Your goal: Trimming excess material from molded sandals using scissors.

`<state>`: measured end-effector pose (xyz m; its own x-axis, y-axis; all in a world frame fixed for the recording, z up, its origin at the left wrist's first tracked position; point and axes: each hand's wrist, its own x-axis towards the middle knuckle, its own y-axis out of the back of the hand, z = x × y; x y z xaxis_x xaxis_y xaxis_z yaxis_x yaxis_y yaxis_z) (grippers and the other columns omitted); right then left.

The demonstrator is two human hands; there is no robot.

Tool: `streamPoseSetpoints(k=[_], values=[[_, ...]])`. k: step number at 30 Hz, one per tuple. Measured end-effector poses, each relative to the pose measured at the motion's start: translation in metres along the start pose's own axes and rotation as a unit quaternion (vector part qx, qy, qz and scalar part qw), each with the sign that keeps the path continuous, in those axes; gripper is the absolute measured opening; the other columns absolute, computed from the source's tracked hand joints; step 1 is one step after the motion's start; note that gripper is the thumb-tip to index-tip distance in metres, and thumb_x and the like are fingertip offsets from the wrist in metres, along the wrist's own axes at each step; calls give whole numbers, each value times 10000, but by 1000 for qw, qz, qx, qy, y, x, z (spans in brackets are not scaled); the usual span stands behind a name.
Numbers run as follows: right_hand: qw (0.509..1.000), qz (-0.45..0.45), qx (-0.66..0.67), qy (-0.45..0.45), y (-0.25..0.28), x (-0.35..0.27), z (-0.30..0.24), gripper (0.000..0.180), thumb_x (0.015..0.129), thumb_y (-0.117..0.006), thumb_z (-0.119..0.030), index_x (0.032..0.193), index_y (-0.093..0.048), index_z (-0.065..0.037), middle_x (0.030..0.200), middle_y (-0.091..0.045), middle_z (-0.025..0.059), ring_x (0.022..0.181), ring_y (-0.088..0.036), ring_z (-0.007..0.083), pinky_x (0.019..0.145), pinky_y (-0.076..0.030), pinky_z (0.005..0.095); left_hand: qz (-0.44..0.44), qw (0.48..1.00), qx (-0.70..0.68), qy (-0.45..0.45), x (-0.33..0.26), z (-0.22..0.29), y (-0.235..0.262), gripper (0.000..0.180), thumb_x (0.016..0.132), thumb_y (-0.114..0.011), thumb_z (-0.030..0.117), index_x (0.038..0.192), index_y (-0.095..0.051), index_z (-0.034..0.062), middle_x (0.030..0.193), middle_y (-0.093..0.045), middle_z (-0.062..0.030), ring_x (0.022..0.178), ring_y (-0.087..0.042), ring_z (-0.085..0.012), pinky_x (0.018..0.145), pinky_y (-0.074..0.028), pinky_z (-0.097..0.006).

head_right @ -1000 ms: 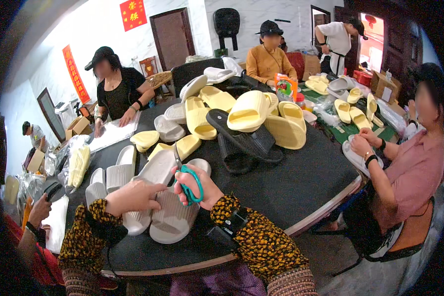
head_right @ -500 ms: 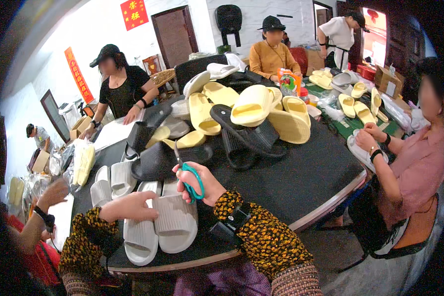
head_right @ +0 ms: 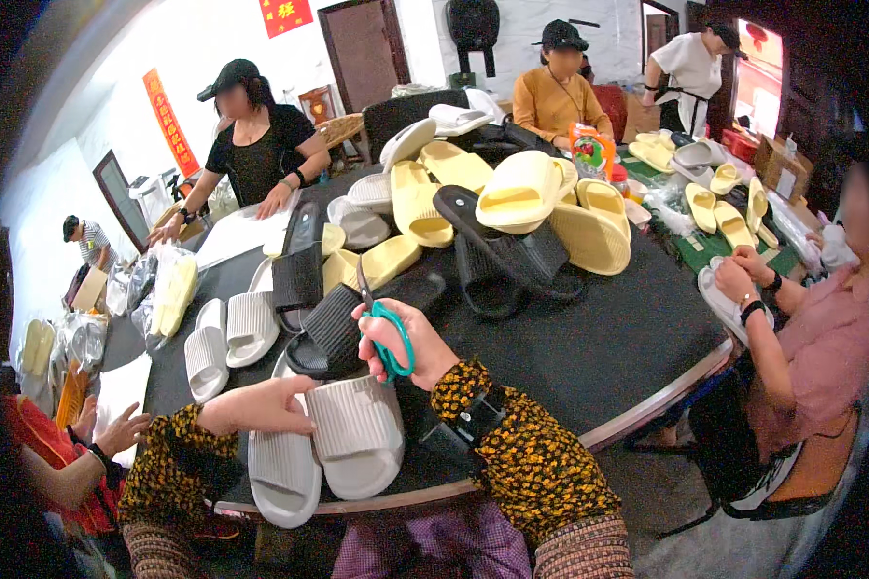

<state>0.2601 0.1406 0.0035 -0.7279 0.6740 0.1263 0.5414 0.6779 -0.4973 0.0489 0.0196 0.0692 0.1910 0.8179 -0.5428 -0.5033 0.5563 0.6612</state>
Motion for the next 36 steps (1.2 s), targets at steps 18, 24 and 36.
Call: streamPoseSetpoints(k=[18,24,36], values=[[1000,3,-4,-15,-1,0,4,230,872,-573,-216,1034,-524,-61,645,-588,58,450,-558,116,396,-466,253,12,975,-221,18,-125,-21,-7,392,798,-715,187,1089,-543,-12,801,-630,-11,725,-552,-48,611,-446,-217],[999,1,-30,-24,-6,-1,4,230,874,-559,-214,1040,-519,-61,643,-576,46,452,-543,110,399,-448,245,238,848,-464,-99,-159,-14,-12,462,754,-635,21,1166,-476,-114,1095,-615,-178,970,-622,-198,847,-494,-302],[999,4,-35,35,-16,-6,7,329,884,-564,-180,1152,-457,-22,771,-572,71,589,-581,148,549,-492,261,444,700,-521,-203,-71,-27,-6,490,816,-463,-75,1291,-348,-50,1206,-526,-173,1088,-549,-239,931,-451,-335]])
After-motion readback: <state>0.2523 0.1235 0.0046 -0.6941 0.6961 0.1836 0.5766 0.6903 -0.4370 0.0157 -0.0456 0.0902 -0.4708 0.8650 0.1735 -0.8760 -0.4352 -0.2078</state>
